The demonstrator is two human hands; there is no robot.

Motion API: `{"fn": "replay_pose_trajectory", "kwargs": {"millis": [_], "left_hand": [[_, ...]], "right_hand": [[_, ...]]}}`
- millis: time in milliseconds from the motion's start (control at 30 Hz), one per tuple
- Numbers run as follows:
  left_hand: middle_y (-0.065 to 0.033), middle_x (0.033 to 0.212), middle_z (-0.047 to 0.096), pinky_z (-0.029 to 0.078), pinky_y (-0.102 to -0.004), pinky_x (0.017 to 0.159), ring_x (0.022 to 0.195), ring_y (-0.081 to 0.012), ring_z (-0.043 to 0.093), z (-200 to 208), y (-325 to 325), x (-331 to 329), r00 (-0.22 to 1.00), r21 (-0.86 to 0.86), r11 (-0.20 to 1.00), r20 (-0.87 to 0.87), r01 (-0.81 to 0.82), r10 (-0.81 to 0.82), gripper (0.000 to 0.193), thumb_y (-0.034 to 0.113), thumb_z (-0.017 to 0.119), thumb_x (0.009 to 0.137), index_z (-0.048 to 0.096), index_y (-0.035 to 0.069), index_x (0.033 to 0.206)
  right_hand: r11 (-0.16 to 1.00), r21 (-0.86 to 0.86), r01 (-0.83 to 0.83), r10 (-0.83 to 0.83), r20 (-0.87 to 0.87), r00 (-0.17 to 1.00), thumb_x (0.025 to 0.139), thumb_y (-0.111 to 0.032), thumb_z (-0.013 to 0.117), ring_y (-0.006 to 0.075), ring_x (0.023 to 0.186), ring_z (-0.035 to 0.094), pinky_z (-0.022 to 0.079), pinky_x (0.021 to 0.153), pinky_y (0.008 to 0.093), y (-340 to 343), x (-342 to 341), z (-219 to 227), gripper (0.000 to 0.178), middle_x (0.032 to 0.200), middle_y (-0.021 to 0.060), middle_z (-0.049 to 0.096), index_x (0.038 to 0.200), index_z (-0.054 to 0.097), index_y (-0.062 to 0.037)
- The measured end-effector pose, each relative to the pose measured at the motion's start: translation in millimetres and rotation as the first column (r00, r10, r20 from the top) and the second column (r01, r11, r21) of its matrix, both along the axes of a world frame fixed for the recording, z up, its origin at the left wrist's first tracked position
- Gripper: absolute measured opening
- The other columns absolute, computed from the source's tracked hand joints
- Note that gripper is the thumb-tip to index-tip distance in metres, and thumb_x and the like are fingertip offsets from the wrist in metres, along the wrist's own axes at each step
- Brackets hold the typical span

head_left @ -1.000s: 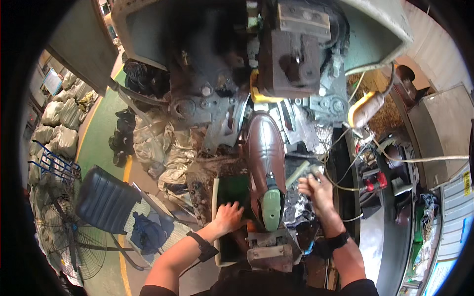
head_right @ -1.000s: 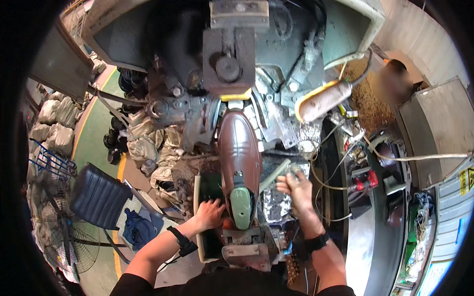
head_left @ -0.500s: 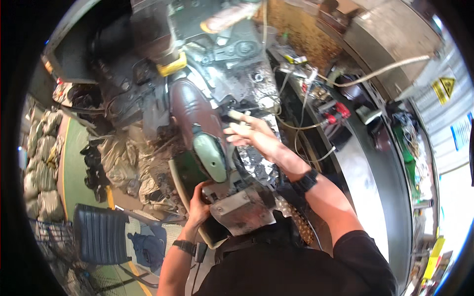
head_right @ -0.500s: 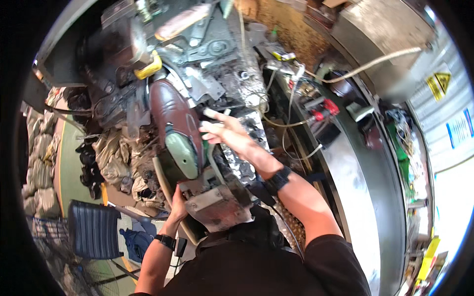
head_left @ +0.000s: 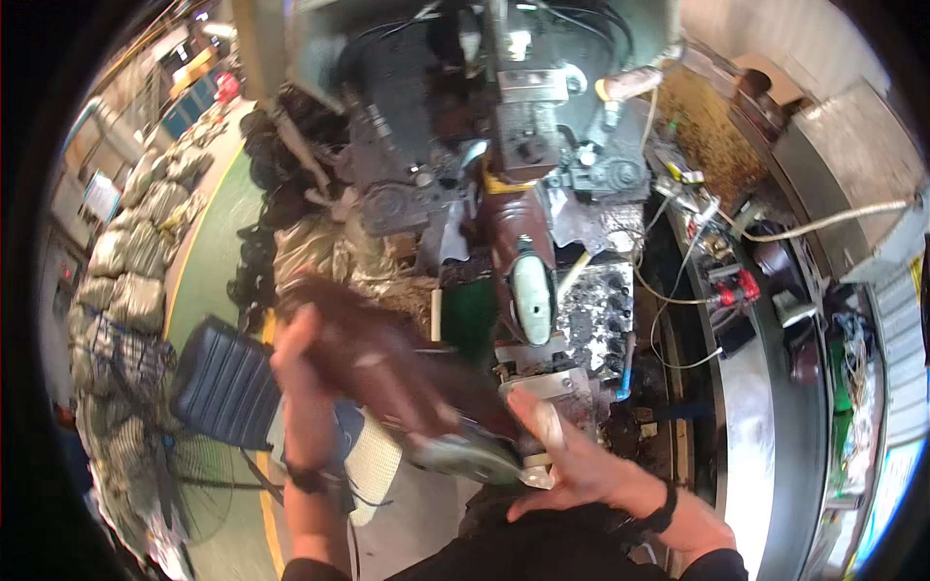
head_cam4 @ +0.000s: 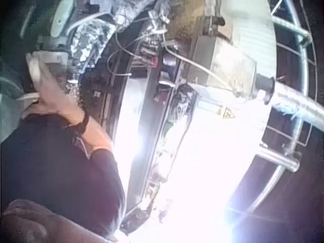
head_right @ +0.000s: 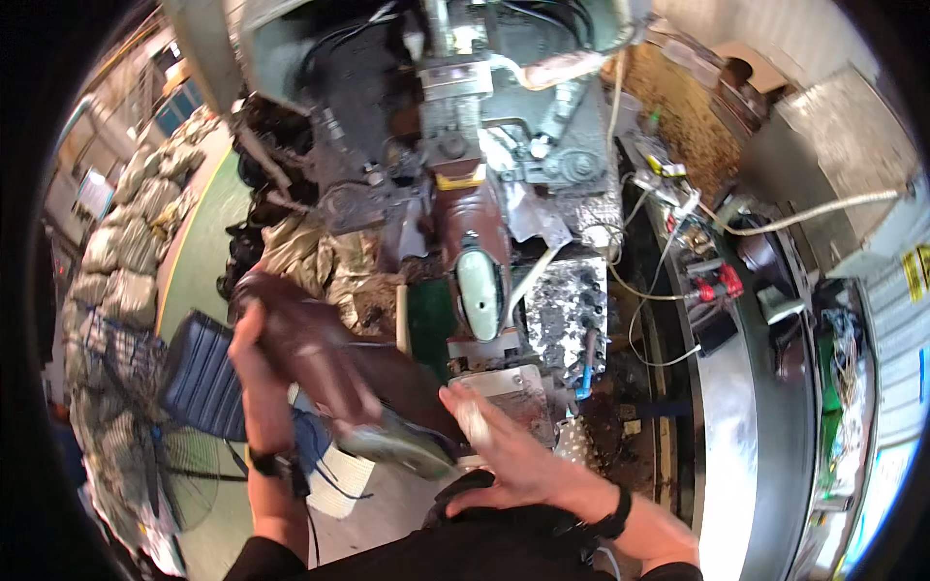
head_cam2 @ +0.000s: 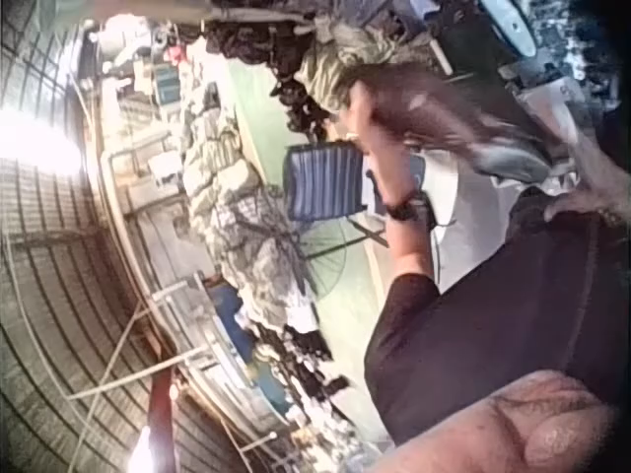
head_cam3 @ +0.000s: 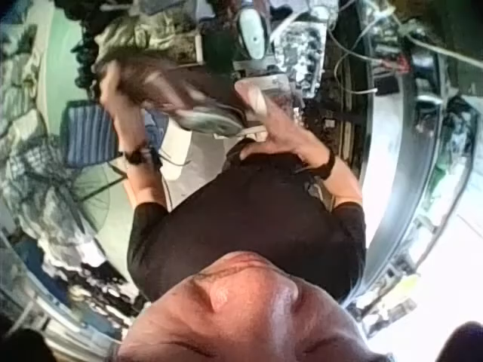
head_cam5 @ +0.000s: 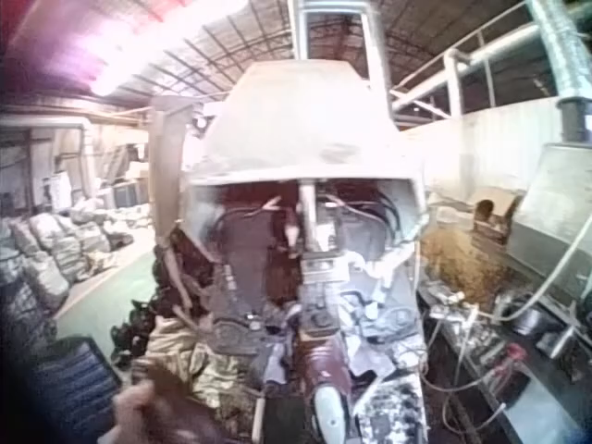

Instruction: Using a lasting machine to pull the shoe upper over the last and secure it.

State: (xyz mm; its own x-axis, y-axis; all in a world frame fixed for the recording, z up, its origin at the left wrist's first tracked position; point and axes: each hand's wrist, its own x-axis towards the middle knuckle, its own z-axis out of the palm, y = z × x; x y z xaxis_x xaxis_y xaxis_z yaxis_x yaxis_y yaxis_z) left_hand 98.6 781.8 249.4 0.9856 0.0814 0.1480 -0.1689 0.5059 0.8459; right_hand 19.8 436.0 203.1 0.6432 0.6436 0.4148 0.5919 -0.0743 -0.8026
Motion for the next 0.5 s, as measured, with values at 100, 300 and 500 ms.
{"fn": "replay_pose_trajectory", "kwargs": {"millis": [100, 300, 500], "left_hand": [[-0.0077, 0.118, 0.063, 0.055, -0.0344, 0.090, 0.101, -0.0185, 0.065, 42, -121, 1, 0.991, -0.024, 0.991, 0.023, 0.134, -0.134, 0.080, 0.004, 0.082, 0.074, 0.048, 0.005, 0.146], [-0.0090, 0.115, 0.067, 0.053, -0.0352, 0.096, 0.107, -0.0158, 0.065, 37, -231, -16, 0.896, 0.273, 0.877, 0.098, 0.395, -0.434, 0.070, 0.009, 0.092, 0.072, 0.051, 0.000, 0.129], [-0.0101, 0.102, 0.070, 0.056, -0.0332, 0.088, 0.094, -0.0152, 0.069, 15, -376, -37, 0.867, 0.341, 0.835, 0.099, 0.431, -0.488, 0.058, 0.013, 0.094, 0.071, 0.054, -0.001, 0.110]], "right_hand": [[0.985, -0.017, 0.169, -0.159, -0.447, 0.881, 0.081, -0.033, 0.085, 0.0483, 0.146, 0.033, 0.029, 0.120, 0.0540, -19, -40, -54, 0.101, 0.159, 0.0305, 0.031, 0.157, 0.025, -0.0011], [0.567, 0.482, 0.668, 0.370, -0.873, 0.316, 0.081, -0.069, 0.071, 0.0338, 0.141, 0.044, 0.040, 0.115, 0.0549, -90, -87, -47, 0.097, 0.158, 0.0135, 0.035, 0.157, 0.026, -0.0278], [0.364, 0.613, 0.701, 0.298, -0.790, 0.537, 0.089, -0.068, 0.064, 0.0297, 0.142, 0.043, 0.042, 0.113, 0.0535, -186, -156, -43, 0.083, 0.159, 0.0110, 0.039, 0.153, 0.042, -0.0183]]}}
